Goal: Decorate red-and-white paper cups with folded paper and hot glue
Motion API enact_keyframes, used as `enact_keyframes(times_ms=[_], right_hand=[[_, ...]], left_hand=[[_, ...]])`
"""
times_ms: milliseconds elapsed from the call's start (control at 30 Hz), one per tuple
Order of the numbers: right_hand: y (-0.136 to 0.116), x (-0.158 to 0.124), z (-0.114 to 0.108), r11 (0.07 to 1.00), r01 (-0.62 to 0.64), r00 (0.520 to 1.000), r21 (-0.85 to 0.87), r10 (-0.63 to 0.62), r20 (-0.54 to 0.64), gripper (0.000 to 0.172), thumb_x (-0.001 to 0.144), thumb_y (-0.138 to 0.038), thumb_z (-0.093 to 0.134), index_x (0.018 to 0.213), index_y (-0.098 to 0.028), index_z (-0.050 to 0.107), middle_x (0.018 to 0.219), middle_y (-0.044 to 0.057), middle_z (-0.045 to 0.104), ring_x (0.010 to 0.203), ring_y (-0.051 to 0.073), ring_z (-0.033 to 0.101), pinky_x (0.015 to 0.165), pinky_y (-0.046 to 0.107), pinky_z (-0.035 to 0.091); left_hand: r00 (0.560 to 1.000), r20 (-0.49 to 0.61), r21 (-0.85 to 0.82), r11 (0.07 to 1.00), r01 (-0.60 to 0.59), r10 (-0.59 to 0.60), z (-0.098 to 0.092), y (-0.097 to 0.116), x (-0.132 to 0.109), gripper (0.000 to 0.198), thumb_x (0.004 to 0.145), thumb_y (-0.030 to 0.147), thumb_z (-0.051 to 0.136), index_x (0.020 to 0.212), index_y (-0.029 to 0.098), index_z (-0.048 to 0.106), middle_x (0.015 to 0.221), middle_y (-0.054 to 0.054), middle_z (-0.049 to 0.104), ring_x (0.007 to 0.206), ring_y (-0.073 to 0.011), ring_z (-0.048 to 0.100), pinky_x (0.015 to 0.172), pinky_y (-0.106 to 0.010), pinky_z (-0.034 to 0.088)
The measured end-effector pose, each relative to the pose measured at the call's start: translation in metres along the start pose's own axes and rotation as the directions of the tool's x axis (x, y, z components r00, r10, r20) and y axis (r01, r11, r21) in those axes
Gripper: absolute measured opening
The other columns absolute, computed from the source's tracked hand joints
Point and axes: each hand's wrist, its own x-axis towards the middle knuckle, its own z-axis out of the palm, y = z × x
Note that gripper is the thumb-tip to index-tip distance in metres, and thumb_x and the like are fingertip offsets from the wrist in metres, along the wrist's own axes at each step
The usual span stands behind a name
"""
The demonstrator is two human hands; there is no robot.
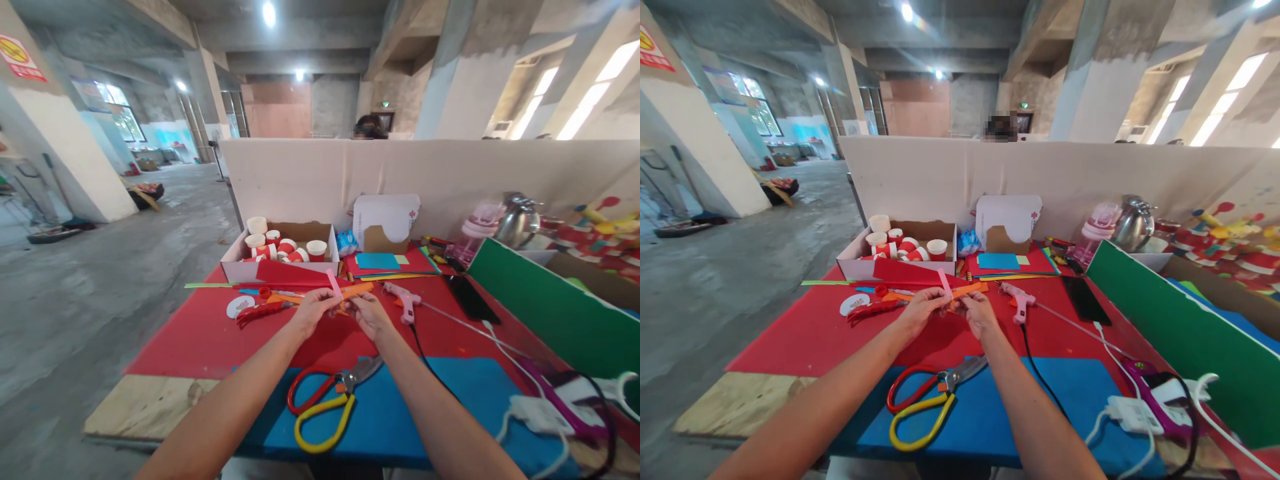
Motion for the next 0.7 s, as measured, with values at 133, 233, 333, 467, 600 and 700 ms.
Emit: enact_keyframes(times_ms=[133,233,333,467,600,700], right_hand=[[0.009,0.002,0.004,0.999,-0.012,0.999,0.049,0.010,0.034,0.033,0.038,-0.031,0.086,0.056,-0.016,0.063,0.049,-0.004,0.059,0.047,0.008,0.054,0.054,0.022,0.051],[0.011,0.001,0.000,0.998,-0.034,0.995,0.051,0.029,0.096,0.032,0.041,-0.031,0.087,0.060,-0.015,0.066,0.053,-0.002,0.063,0.050,0.009,0.057,0.057,0.023,0.052],[0.012,-0.001,-0.003,0.996,-0.051,0.993,0.075,0.042,0.114,0.031,0.044,-0.031,0.087,0.062,-0.015,0.068,0.055,-0.001,0.064,0.052,0.009,0.058,0.059,0.023,0.053],[0.015,-0.003,-0.001,0.991,-0.079,0.992,0.110,0.067,0.105,0.031,0.046,-0.032,0.086,0.064,-0.014,0.069,0.056,0.000,0.065,0.053,0.009,0.060,0.060,0.022,0.054],[0.019,-0.002,0.003,0.984,-0.104,0.990,0.148,0.088,0.111,0.033,0.046,-0.032,0.087,0.067,-0.014,0.069,0.055,0.000,0.065,0.052,0.010,0.060,0.065,0.027,0.056],[0.019,-0.004,0.002,0.980,-0.105,0.991,0.170,0.089,0.096,0.035,0.043,-0.033,0.088,0.065,-0.014,0.068,0.057,0.000,0.066,0.052,0.011,0.060,0.067,0.029,0.057]], left_hand=[[1.000,0.008,-0.018,1.000,-0.010,0.010,0.003,-0.011,0.006,0.032,0.057,0.040,0.076,0.060,0.012,0.060,0.053,0.000,0.055,0.047,-0.0065,0.043,0.050,-0.021,0.032],[1.000,-0.006,-0.040,0.999,-0.017,0.017,0.001,-0.016,0.005,0.033,0.058,0.041,0.076,0.063,0.011,0.061,0.059,-0.002,0.059,0.049,-0.0067,0.046,0.051,-0.021,0.033],[1.000,-0.013,-0.052,0.998,-0.020,0.019,0.001,-0.016,0.000,0.032,0.061,0.040,0.075,0.065,0.011,0.063,0.062,-0.003,0.062,0.052,-0.0073,0.048,0.052,-0.020,0.035],[0.998,-0.055,-0.097,0.995,0.016,-0.021,0.001,-0.014,-0.006,0.028,0.062,0.036,0.076,0.065,0.011,0.063,0.064,-0.005,0.063,0.054,-0.0082,0.050,0.053,-0.021,0.037],[0.995,-0.093,-0.105,0.994,0.031,-0.041,-0.001,-0.015,-0.008,0.025,0.062,0.034,0.076,0.064,0.012,0.064,0.063,-0.005,0.062,0.052,-0.0082,0.050,0.052,-0.022,0.037],[0.994,-0.103,-0.082,0.996,0.030,-0.039,-0.002,-0.016,-0.007,0.024,0.062,0.032,0.075,0.064,0.011,0.064,0.061,-0.005,0.062,0.051,-0.0077,0.049,0.051,-0.021,0.036]])
